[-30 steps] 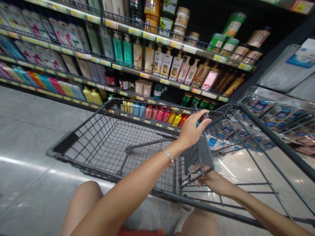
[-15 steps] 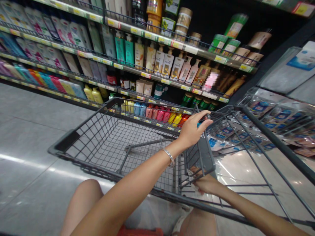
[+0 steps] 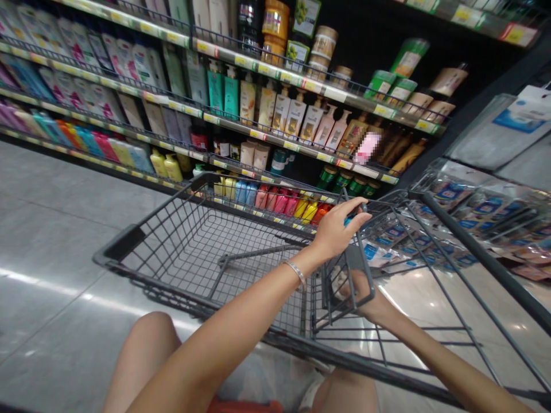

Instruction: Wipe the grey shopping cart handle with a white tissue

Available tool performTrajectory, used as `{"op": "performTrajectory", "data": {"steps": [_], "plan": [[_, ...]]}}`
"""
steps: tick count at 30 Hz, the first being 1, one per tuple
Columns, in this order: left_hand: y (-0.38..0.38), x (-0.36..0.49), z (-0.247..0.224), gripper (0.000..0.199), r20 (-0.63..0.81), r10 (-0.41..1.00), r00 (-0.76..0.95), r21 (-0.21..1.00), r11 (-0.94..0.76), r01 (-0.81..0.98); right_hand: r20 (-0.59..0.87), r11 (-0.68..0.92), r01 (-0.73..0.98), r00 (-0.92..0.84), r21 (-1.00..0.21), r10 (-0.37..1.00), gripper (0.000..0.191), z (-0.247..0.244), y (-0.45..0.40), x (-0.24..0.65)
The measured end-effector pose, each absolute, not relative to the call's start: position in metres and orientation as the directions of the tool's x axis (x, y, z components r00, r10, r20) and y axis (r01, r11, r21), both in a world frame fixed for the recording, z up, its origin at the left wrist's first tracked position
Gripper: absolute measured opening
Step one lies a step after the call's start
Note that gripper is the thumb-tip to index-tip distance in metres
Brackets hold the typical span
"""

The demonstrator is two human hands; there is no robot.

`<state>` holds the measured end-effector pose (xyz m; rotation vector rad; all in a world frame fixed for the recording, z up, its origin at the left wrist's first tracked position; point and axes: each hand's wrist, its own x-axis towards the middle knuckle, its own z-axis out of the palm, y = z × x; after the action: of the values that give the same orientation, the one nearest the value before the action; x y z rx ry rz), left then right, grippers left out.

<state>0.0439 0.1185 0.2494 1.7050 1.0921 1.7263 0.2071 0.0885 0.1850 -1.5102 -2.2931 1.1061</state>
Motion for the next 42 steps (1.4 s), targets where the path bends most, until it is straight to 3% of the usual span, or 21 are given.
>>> {"op": "performTrajectory", "data": {"steps": [5, 9, 12, 15, 22, 26, 29, 31, 34, 36, 42], "plan": [[0.117, 0.044, 0.25, 0.031, 0.597, 0.795, -0.109, 0.797, -0.571, 0.195, -0.192, 0.123, 0.593, -0.44, -0.796, 0.877, 0.017, 0.144, 0.089, 0.203], [0.117, 0.045, 0.251, 0.031, 0.597, 0.793, -0.119, 0.798, -0.573, 0.188, -0.251, 0.052, 0.577, -0.432, -0.815, 0.866, 0.017, 0.135, 0.091, 0.205], [0.118, 0.044, 0.253, 0.031, 0.605, 0.788, -0.116, 0.793, -0.581, 0.185, -0.216, 0.092, 0.583, -0.437, -0.807, 0.873, 0.016, 0.142, 0.094, 0.202], [0.118, 0.041, 0.254, 0.031, 0.589, 0.802, -0.093, 0.802, -0.567, 0.19, -0.185, 0.18, 0.631, -0.468, -0.754, 0.864, 0.017, 0.147, 0.097, 0.199], [0.119, 0.036, 0.252, 0.032, 0.56, 0.825, -0.08, 0.827, -0.551, 0.11, -0.282, 0.238, 0.779, -0.466, -0.579, 0.839, 0.012, 0.156, 0.105, 0.208], [0.115, 0.042, 0.245, 0.032, 0.607, 0.784, -0.132, 0.795, -0.597, 0.109, -0.216, 0.249, 0.865, -0.369, -0.435, 0.904, 0.011, 0.178, 0.117, 0.208], [0.112, 0.05, 0.236, 0.035, 0.608, 0.767, -0.205, 0.793, -0.576, 0.196, -0.154, 0.231, 0.868, -0.326, -0.439, 0.933, 0.018, 0.194, 0.127, 0.202], [0.113, 0.052, 0.228, 0.036, 0.567, 0.769, -0.297, 0.822, -0.503, 0.268, -0.131, 0.221, 0.833, -0.328, -0.507, 0.936, 0.026, 0.196, 0.132, 0.195], [0.119, 0.048, 0.212, 0.034, 0.363, 0.824, -0.436, 0.93, -0.289, 0.228, -0.161, 0.207, 0.777, -0.368, -0.595, 0.916, 0.025, 0.189, 0.134, 0.185], [0.124, 0.044, 0.201, 0.024, 0.226, 0.891, -0.393, 0.971, -0.173, 0.167, -0.193, 0.214, 0.752, -0.413, -0.624, 0.89, 0.022, 0.181, 0.133, 0.18], [0.124, 0.04, 0.181, 0.019, 0.118, 0.971, -0.21, 0.989, -0.095, 0.116, -0.248, 0.184, 0.822, -0.364, -0.539, 0.898, 0.021, 0.173, 0.124, 0.172]]}}
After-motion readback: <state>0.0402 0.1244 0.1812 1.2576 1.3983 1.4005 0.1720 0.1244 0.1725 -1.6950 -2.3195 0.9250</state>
